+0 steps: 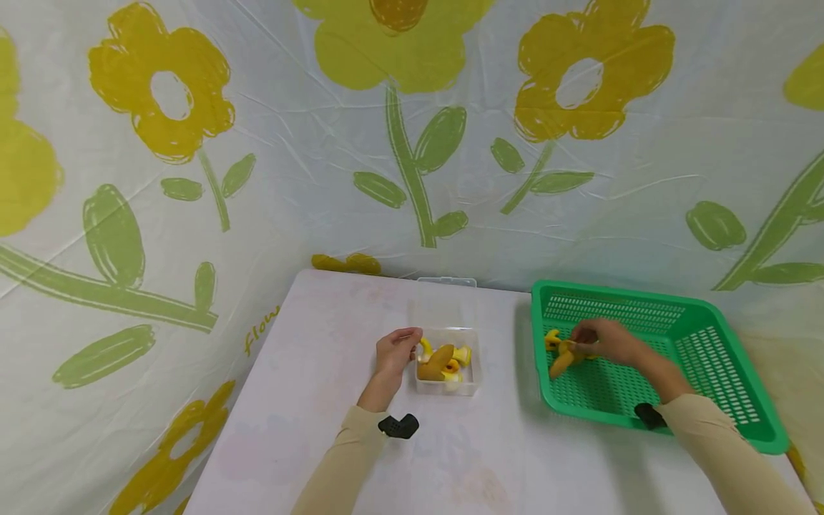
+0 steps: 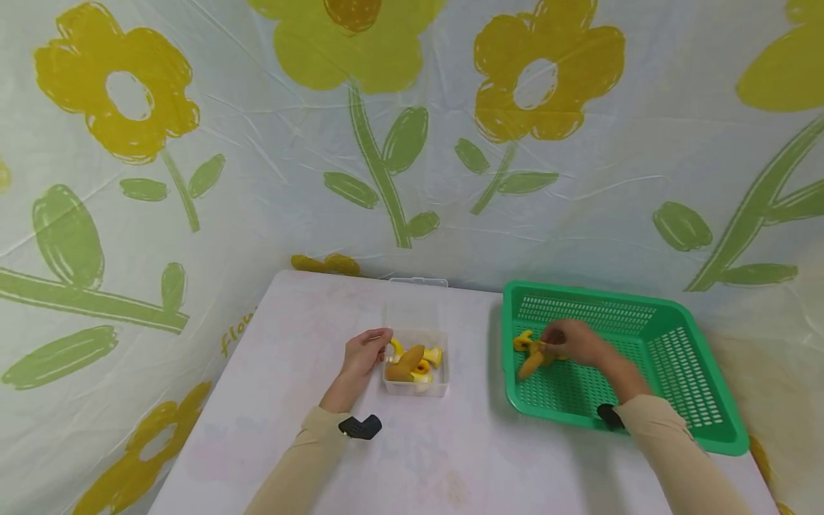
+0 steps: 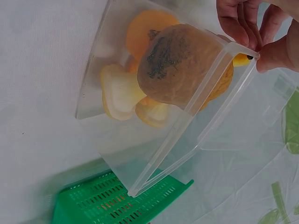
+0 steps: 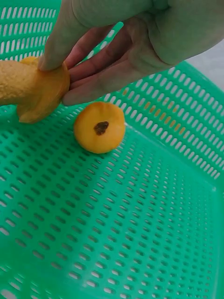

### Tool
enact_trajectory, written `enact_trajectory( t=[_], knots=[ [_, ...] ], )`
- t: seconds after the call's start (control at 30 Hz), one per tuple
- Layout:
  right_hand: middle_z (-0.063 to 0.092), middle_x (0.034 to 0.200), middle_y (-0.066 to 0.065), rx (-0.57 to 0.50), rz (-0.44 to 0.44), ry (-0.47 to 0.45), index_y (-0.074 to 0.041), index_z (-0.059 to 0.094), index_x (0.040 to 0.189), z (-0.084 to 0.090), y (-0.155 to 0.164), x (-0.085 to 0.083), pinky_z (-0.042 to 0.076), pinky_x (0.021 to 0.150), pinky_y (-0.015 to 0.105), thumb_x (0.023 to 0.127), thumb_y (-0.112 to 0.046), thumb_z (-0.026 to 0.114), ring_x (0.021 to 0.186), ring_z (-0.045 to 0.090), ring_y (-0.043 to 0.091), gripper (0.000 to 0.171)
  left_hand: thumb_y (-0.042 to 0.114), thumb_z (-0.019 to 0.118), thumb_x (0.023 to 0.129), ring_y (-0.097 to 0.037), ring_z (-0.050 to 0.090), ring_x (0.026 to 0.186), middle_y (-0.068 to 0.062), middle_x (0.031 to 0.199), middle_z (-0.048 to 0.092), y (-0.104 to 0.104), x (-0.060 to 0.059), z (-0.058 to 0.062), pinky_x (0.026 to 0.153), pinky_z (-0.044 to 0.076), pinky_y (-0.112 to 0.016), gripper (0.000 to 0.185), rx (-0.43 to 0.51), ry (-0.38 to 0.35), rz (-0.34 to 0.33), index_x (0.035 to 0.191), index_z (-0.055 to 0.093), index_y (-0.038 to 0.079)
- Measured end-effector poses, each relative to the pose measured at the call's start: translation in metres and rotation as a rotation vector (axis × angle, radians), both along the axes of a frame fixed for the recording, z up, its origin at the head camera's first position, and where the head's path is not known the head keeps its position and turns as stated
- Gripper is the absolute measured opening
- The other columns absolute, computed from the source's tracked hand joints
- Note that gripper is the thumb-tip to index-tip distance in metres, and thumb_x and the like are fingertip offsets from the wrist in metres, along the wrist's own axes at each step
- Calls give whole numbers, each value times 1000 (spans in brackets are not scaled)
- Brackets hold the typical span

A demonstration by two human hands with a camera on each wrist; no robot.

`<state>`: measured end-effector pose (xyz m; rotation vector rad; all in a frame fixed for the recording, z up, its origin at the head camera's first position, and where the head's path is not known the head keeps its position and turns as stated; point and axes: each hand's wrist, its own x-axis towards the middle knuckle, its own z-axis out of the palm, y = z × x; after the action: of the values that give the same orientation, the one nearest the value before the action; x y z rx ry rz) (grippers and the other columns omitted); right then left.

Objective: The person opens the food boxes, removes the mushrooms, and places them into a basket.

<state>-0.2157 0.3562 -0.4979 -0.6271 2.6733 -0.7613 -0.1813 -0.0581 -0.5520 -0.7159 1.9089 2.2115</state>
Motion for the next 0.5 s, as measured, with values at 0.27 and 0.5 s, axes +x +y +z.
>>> enact_trajectory(
  t=[0.27, 0.5],
  knots=[
    [72, 95, 10, 5, 70, -80, 6, 72, 103, -4, -8, -2, 57, 72, 36, 95, -9, 74, 86, 67, 26, 17, 22, 77, 94, -16, 56, 76, -7, 98, 70, 0, 0, -1, 66, 51, -20, 27, 3, 19, -3, 112, 73, 2],
    [72, 100, 14, -4, 97, -85, 6, 70, 105, 0, -12, -2, 58, 76, 38, 93, -5, 74, 92, 68, 32, 17, 24, 77, 94, -18, 58, 80, -8, 101, 70, -1, 0, -1, 69, 51, -21, 28, -19, 12, -7, 113, 73, 3]
  ],
)
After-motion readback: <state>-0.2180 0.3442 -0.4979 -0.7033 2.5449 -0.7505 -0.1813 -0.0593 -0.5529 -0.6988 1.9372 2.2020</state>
